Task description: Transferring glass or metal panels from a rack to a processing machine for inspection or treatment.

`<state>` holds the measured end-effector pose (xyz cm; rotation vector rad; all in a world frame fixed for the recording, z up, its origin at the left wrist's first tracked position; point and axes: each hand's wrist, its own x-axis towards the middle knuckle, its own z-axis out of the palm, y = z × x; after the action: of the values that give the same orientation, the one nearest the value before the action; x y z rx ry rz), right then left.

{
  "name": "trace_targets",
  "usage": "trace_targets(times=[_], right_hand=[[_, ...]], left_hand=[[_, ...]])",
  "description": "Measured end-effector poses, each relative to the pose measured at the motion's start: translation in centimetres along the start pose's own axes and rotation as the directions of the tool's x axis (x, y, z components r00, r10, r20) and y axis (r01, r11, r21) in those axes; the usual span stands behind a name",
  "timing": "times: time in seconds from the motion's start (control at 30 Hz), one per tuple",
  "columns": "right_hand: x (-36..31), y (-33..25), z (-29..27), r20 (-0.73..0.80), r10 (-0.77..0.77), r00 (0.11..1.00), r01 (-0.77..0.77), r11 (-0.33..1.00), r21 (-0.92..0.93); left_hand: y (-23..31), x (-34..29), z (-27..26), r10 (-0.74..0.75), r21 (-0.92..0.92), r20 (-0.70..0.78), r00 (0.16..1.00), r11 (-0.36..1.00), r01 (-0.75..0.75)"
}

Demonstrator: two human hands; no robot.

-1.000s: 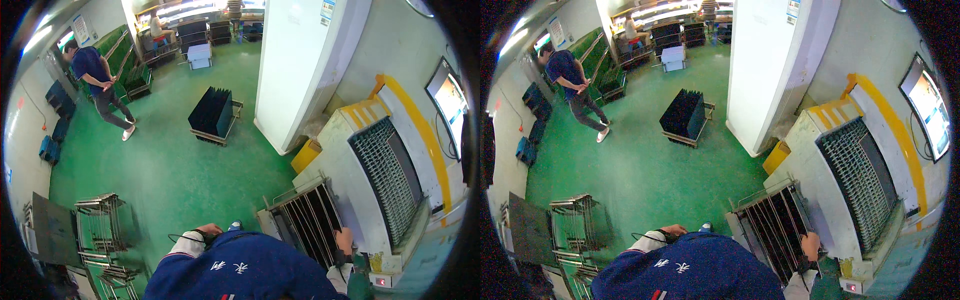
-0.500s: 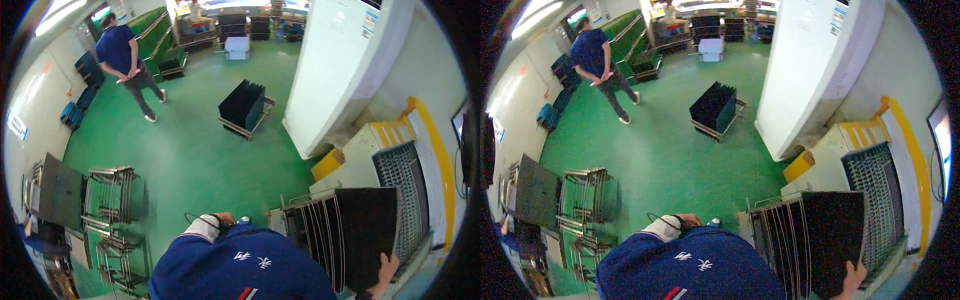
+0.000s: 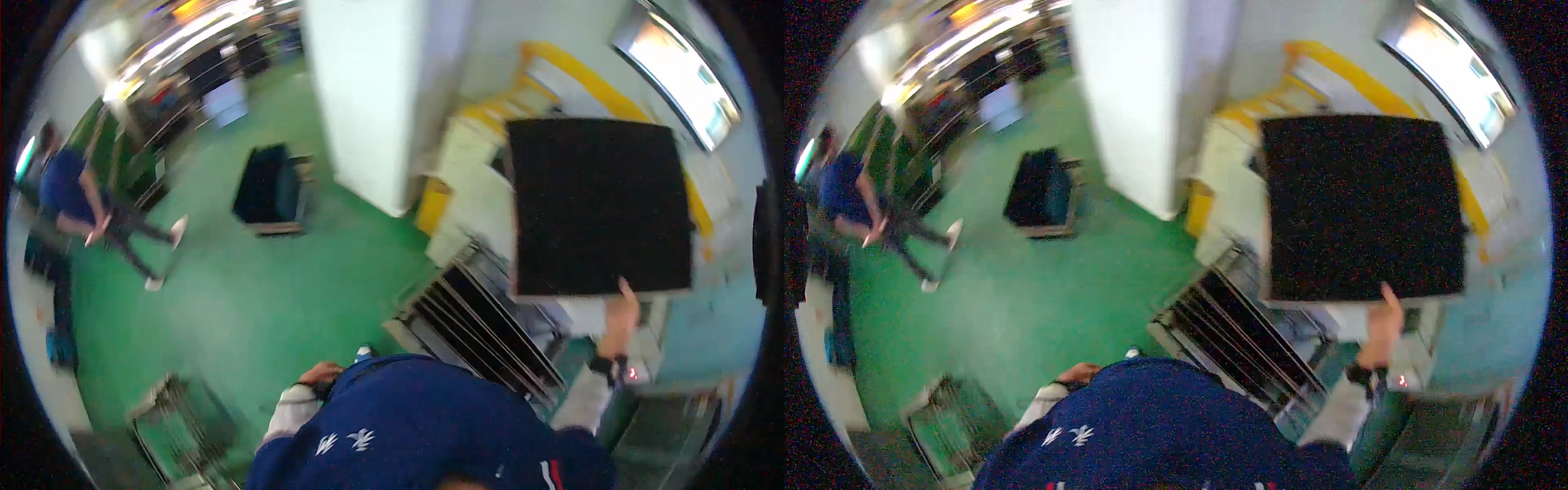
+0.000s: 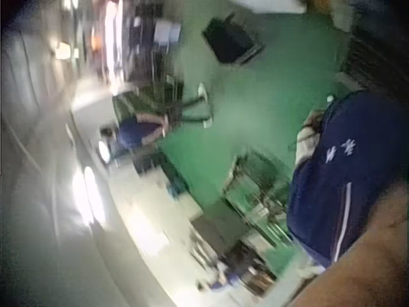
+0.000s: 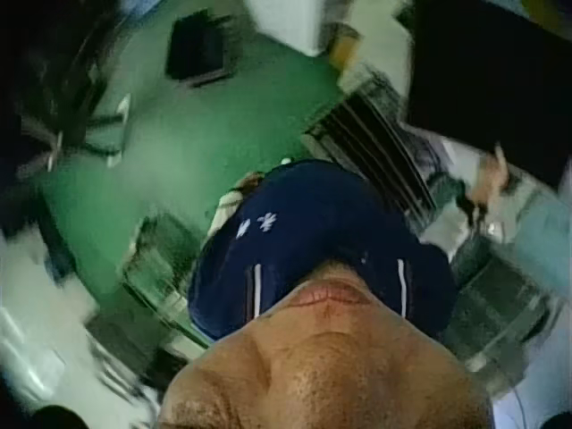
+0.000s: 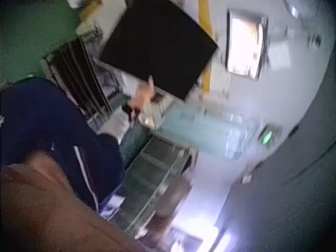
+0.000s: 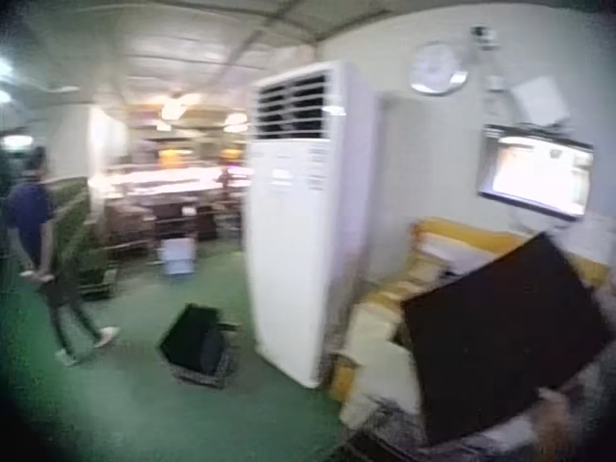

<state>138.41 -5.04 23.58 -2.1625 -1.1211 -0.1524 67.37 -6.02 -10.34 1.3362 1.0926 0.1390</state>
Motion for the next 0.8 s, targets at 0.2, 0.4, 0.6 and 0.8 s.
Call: trace_targets(times=[0.2, 0.4, 0.6, 0.8], right_hand=[[0.2, -2.9, 4.5, 0.432, 0.431, 0.793, -0.433, -0.101, 0.896], [3.2, -0.1, 9.1, 0.542, 0.388, 0.746, -0.440, -0.324, 0.837], [6.8, 1.4, 10.4, 0.511, 0.405, 0.759, -0.383, -0.357, 0.852], [6.5, -0.4, 9.5, 0.747, 0.278, 0.605, -0.726, -0.193, 0.660]], left_hand=[[8.7, -1.5, 0.8, -0.362, -0.125, -0.084, 0.928, 0.928, 0.351], [-4.6, 2.3, -0.2, -0.397, -0.247, -0.007, 0.918, 0.890, 0.383], [2.0, 1.2, 0.6, -0.400, -0.261, -0.030, 0.916, 0.888, 0.379], [0.6, 1.4, 1.3, -0.322, -0.214, -0.027, 0.946, 0.926, 0.309]])
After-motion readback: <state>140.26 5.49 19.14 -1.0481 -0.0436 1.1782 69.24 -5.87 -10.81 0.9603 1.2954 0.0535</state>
